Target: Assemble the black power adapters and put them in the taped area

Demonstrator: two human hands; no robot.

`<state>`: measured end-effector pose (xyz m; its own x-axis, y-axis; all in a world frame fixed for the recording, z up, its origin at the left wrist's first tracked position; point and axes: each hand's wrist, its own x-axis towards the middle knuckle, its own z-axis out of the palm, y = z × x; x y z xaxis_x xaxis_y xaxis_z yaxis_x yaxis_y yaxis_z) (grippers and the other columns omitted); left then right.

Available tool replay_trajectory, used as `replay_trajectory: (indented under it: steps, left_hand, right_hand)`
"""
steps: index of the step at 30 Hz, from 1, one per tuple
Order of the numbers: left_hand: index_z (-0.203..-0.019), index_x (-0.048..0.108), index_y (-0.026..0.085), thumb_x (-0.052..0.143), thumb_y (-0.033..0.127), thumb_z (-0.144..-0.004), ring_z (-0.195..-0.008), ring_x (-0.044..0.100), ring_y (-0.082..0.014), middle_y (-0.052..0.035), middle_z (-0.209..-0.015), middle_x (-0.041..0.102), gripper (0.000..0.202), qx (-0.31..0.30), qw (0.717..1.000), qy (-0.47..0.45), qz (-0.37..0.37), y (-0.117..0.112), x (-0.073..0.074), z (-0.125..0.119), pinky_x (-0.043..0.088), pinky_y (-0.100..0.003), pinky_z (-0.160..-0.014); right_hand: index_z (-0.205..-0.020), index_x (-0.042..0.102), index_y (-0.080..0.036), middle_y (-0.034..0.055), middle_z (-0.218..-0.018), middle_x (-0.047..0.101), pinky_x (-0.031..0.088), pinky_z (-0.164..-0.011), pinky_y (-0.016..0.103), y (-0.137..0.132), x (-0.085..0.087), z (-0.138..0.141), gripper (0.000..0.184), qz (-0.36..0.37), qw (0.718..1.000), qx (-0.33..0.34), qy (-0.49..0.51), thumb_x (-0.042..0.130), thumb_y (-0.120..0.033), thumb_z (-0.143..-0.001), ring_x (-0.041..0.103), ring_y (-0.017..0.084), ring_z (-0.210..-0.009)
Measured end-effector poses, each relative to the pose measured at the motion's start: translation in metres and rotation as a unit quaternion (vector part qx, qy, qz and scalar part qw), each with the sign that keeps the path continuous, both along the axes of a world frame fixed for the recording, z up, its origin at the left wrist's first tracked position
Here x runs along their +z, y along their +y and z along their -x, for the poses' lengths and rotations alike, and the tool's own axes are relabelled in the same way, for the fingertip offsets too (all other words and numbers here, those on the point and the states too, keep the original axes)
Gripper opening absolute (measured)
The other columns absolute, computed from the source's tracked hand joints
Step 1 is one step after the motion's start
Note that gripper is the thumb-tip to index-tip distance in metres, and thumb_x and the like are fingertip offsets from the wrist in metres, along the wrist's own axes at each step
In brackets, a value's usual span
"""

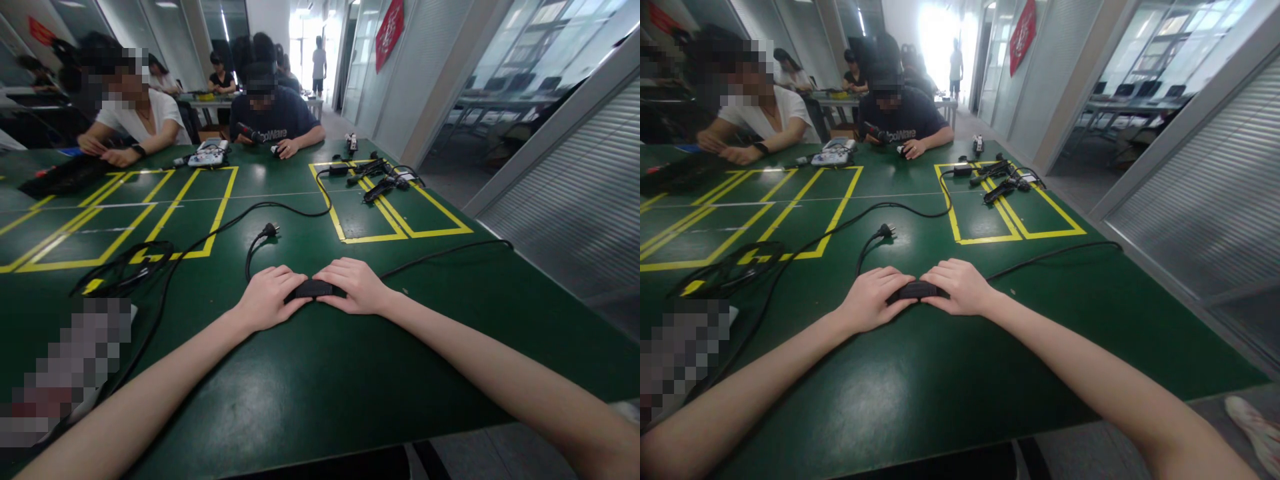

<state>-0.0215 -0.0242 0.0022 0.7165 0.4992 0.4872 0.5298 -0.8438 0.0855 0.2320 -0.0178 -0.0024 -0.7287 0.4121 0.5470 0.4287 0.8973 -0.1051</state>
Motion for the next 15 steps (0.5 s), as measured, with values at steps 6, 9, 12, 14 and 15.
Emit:
replay_trajectory:
  steps: [6,9,12,14,15]
  left_hand:
    - [-0.116,0.069,0.015,0.056,0.045,-0.101,-0.09,0.07,-0.024,-0.0106,-0.097,0.076,0.036,0.013,1.0,-0.007,0.023,0.0,-0.001,0.0,0.055,-0.037,-0.079]
    - [-0.126,0.066,0.015,0.063,0.054,-0.094,-0.091,0.069,-0.0259,-0.0118,-0.1,0.076,0.051,0.016,0.998,-0.027,0.055,-0.002,0.001,0.0,0.056,-0.039,-0.083]
    - [-0.123,0.068,0.015,0.062,0.06,-0.091,-0.09,0.067,-0.0256,-0.0115,-0.1,0.075,0.056,0.033,0.991,-0.046,0.121,-0.002,0.008,-0.001,0.055,-0.039,-0.083]
    - [-0.104,0.073,0.016,0.052,0.056,-0.097,-0.085,0.065,-0.0226,-0.0079,-0.091,0.073,0.046,0.068,0.977,-0.057,0.195,-0.001,0.015,-0.001,0.053,-0.035,-0.077]
    - [-0.09,0.073,0.017,0.047,0.056,-0.099,-0.077,0.063,-0.0205,-0.0052,-0.081,0.07,0.048,0.082,0.965,-0.055,0.242,0.0,0.018,-0.002,0.05,-0.032,-0.071]
  right_hand:
    - [-0.111,0.069,-0.015,0.0122,-0.101,0.076,0.053,-0.077,0.036,0.0,0.001,0.002,0.03,0.008,1.0,-0.003,0.0,0.055,-0.04,-0.104,0.068,0.023,-0.089]
    - [-0.116,0.07,-0.015,0.0128,-0.104,0.076,0.055,-0.081,0.038,0.0,0.002,0.0,0.031,-0.033,0.999,-0.003,-0.005,0.055,-0.039,-0.104,0.068,0.024,-0.093]
    - [-0.122,0.069,-0.015,0.0131,-0.111,0.076,0.056,-0.084,0.039,-0.001,0.002,-0.002,0.03,-0.101,0.995,-0.008,-0.006,0.055,-0.035,-0.104,0.067,0.024,-0.098]
    - [-0.124,0.068,-0.016,0.0132,-0.116,0.075,0.056,-0.086,0.04,-0.002,0.003,-0.003,0.029,-0.147,0.989,-0.01,-0.008,0.053,-0.032,-0.105,0.067,0.024,-0.103]
    - [-0.125,0.068,-0.017,0.0128,-0.117,0.075,0.056,-0.086,0.04,-0.002,0.003,-0.003,0.029,-0.164,0.986,-0.014,-0.009,0.052,-0.03,-0.105,0.067,0.024,-0.104]
